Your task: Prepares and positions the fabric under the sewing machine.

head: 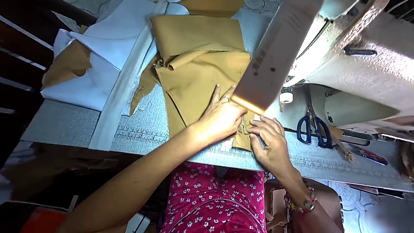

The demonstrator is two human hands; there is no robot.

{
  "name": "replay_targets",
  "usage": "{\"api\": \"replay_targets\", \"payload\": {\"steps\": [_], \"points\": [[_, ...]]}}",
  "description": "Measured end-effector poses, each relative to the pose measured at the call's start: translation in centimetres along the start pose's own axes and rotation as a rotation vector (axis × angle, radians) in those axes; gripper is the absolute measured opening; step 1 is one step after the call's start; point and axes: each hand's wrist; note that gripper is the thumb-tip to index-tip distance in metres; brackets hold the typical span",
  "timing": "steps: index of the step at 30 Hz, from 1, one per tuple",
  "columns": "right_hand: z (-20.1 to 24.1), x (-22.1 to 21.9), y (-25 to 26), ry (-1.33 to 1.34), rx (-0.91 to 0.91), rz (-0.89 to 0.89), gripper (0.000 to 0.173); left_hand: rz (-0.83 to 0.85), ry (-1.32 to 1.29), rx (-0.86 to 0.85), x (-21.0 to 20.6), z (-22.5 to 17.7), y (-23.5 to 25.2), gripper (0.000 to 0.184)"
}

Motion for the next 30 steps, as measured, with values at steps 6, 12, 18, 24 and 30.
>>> {"api": "replay_targets", "payload": {"steps": [6, 12, 18, 24, 30], "points": [[-0.4, 0.1, -0.6, -0.158, 0.064, 0.028, 0.027, -0.091, -0.050, -0.190, -1.7, 3.0, -1.7, 0.043], [-0.7, 0.6, -1.0, -0.180, 0.047, 0.032, 0.034, -0.058, 0.013, -0.193, -1.6, 3.5, -2.0, 0.049], [0.0, 0.5, -0.1, -0.163, 0.052, 0.019, 0.029, -0.038, 0.039, -0.210, -1.5, 3.1, -2.1, 0.048], [0.5, -0.6, 0.4, -0.282, 0.107, -0.046, 0.017, -0.040, 0.054, -0.205, -1.4, 3.0, -2.0, 0.048], [1.2, -1.0, -1.2, -0.392, 0.069, 0.001, 0.025, -0.072, 0.071, -0.047, -2.1, 0.9, -2.4, 0.046]]}}
Point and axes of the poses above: each hand's wrist, its own y-axis towards the middle knuckle, its own x-axis out of the back of the hand, z = x × y, and after that the axes turned 13 degrees about z, right-handed
